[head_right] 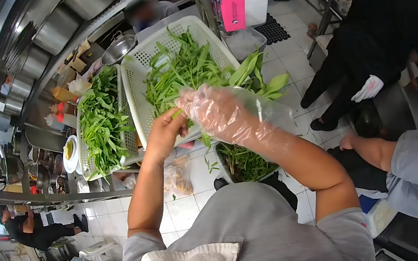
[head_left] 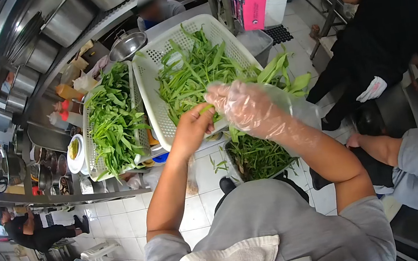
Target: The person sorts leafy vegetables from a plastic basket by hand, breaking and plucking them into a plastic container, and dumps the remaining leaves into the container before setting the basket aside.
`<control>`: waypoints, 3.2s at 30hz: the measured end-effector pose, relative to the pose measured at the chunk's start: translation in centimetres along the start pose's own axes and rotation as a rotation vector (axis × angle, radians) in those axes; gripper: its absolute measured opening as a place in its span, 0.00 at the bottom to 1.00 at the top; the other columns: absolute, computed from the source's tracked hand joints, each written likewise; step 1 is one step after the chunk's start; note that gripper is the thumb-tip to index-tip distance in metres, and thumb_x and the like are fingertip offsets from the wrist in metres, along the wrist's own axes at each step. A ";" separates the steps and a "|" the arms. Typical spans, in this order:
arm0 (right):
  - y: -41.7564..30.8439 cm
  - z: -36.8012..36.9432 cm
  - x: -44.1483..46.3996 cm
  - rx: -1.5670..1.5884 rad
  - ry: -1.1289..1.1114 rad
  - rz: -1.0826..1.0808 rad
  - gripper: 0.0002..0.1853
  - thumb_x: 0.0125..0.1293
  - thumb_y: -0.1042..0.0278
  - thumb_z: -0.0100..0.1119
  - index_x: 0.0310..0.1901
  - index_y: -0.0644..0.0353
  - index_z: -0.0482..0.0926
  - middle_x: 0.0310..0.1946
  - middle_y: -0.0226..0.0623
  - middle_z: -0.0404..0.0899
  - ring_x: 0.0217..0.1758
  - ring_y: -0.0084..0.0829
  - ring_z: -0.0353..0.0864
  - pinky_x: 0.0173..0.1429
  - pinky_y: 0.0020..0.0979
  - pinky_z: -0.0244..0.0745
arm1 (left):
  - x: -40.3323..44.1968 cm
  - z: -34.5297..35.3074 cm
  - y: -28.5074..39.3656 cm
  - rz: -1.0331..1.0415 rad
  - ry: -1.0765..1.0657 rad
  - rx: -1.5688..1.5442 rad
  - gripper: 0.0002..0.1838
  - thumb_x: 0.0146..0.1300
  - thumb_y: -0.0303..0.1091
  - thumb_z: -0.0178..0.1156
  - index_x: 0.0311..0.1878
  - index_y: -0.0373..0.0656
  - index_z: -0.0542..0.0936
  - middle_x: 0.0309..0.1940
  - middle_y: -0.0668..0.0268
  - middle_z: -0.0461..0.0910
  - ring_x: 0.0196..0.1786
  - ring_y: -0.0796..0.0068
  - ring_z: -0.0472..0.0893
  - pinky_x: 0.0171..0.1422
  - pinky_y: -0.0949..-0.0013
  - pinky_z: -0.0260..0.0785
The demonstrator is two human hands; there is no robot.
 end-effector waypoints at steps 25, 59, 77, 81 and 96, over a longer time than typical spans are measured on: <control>10.8 -7.7 -8.6 0.781 0.180 1.100 0.15 0.68 0.58 0.53 0.42 0.62 0.81 0.28 0.30 0.81 0.35 0.20 0.78 0.38 0.23 0.71 | -3.2 10.3 -1.5 0.532 0.000 0.422 0.09 0.63 0.29 0.58 0.43 0.35 0.79 0.37 0.56 0.78 0.39 0.55 0.79 0.45 0.61 0.71; 4.6 -6.9 -2.9 0.314 0.166 0.398 0.07 0.58 0.66 0.63 0.38 0.54 0.79 0.28 0.38 0.78 0.33 0.38 0.79 0.38 0.35 0.75 | 0.7 -1.7 0.4 0.047 0.253 0.052 0.13 0.69 0.35 0.54 0.48 0.34 0.80 0.22 0.72 0.75 0.22 0.87 0.68 0.25 0.80 0.59; 7.6 -0.1 -0.8 0.336 -0.190 0.498 0.07 0.58 0.66 0.57 0.34 0.57 0.82 0.26 0.39 0.78 0.33 0.44 0.79 0.44 0.41 0.74 | -3.2 2.0 1.1 0.178 0.224 0.297 0.09 0.65 0.29 0.59 0.44 0.34 0.81 0.26 0.65 0.79 0.25 0.81 0.75 0.30 0.75 0.68; 10.2 -4.7 -1.3 0.394 0.185 0.683 0.04 0.58 0.70 0.57 0.33 0.56 0.81 0.33 0.39 0.80 0.37 0.39 0.78 0.46 0.38 0.74 | -2.2 1.5 -1.8 0.012 0.174 0.124 0.10 0.67 0.32 0.58 0.44 0.35 0.81 0.23 0.68 0.78 0.23 0.84 0.73 0.28 0.78 0.65; 0.7 -4.5 -5.9 0.524 0.061 0.224 0.11 0.65 0.68 0.58 0.47 0.60 0.74 0.40 0.42 0.78 0.42 0.44 0.78 0.46 0.40 0.72 | -1.2 8.2 -0.2 -0.335 -0.412 -0.741 0.13 0.68 0.39 0.54 0.42 0.38 0.79 0.31 0.68 0.78 0.25 0.82 0.72 0.30 0.78 0.64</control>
Point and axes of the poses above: each hand's wrist, its own x-axis towards the middle knuckle, its own z-axis out of the palm, y = z × x, the point moved 4 cm from there along x, towards the middle knuckle
